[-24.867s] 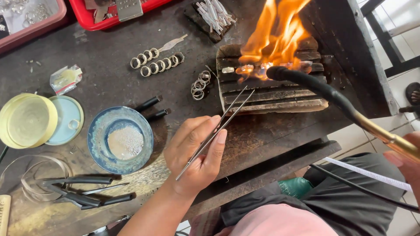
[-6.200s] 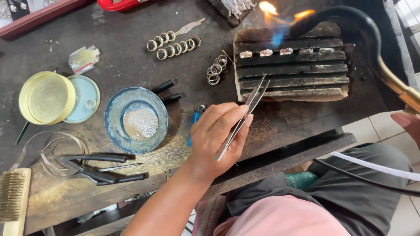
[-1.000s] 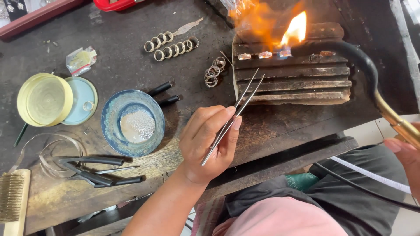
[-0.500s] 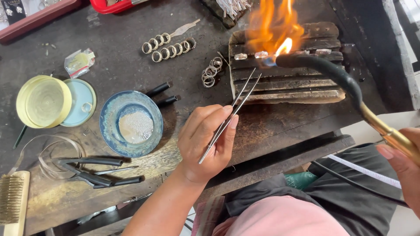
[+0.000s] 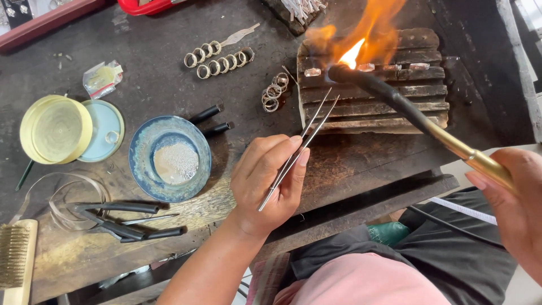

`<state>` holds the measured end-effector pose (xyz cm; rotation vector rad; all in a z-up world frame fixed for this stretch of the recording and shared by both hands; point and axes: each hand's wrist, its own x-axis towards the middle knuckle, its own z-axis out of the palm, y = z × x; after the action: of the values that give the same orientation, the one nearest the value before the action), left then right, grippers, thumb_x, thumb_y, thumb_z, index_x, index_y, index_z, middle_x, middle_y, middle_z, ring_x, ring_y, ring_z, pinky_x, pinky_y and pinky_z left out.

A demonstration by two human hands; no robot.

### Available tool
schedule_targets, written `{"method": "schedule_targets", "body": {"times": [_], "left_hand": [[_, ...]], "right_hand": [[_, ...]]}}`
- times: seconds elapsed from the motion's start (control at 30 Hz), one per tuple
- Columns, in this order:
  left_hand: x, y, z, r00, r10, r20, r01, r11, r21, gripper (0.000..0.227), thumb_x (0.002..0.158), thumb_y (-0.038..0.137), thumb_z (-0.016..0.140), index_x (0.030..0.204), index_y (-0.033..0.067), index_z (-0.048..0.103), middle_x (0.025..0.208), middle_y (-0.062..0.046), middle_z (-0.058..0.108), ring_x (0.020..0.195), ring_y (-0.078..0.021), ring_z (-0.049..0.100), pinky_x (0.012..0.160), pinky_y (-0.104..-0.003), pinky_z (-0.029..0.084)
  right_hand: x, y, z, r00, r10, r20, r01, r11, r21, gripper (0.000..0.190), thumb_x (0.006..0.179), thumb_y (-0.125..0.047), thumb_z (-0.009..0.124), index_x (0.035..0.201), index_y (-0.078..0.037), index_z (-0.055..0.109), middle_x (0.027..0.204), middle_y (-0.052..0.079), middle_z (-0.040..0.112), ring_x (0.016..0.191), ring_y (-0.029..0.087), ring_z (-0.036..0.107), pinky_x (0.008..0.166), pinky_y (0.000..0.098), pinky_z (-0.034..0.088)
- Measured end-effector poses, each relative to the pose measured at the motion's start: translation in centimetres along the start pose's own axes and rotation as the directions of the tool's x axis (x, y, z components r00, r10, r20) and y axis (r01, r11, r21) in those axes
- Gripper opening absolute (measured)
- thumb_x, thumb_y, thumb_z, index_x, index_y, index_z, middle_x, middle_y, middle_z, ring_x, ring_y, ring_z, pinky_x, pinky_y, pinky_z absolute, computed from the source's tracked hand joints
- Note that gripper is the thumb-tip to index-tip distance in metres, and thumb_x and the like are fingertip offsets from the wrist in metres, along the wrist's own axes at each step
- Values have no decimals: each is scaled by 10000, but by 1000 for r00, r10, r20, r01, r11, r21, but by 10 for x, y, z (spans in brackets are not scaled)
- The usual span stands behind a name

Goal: Soldering multiple metal rings on a soldering block using a gas torch and tweezers at a jewelry workbench.

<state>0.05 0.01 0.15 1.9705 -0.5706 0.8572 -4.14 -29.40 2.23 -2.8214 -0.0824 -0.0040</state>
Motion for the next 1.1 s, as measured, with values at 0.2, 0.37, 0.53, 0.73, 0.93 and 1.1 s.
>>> {"method": "schedule_targets", "body": {"times": [0.2,0.37,0.53,0.73,0.93,1.1], "left_hand": [[0,0,0,1000,-11,3,11,1000,-7,143,856,50,561,978,-12,521,839,-157,579,692,-250,577,627,-304,502],[0,-1,1,1000,-8,0,8,1000,-14,148,850,41,563,981,-15,520,837,-166,577,690,-256,576,623,-307,499],[-2,-1,1,1000,-11,2,11,1000,-2,145,848,52,568,972,-11,526,839,-160,581,692,-254,581,623,-307,503],[-2,0,2,1000,-4,-11,4,1000,16,135,844,51,569,957,-11,531,833,-156,585,686,-250,580,625,-305,504],[-2,0,3,1000,15,-17,-15,999,35,127,850,56,562,955,-6,527,833,-154,589,689,-243,588,604,-294,506],[-2,1,3,1000,24,-20,-23,999,28,129,842,37,568,949,-21,528,832,-160,581,693,-251,581,615,-297,508]], "right_hand": [[8,-11,-9,998,-55,-38,52,996,-76,272,918,-215,513,1007,42,498,699,132,413,565,247,396,590,343,323],[3,18,15,992,41,-118,-26,991,128,294,915,-147,550,1084,91,518,876,172,498,785,266,485,736,338,363],[-10,30,25,970,223,-97,-181,927,329,357,920,-122,541,1193,104,510,1016,197,515,939,289,512,852,355,382],[-21,25,21,939,344,3,-323,878,353,279,919,-244,526,940,34,528,601,120,456,529,222,445,536,328,356],[-36,24,21,905,418,73,-410,816,409,274,885,-201,517,1041,23,517,613,161,476,486,218,419,443,305,320],[-36,49,28,868,491,72,-463,749,474,380,899,-326,440,1016,36,448,761,113,418,688,228,442,584,339,344]]}}
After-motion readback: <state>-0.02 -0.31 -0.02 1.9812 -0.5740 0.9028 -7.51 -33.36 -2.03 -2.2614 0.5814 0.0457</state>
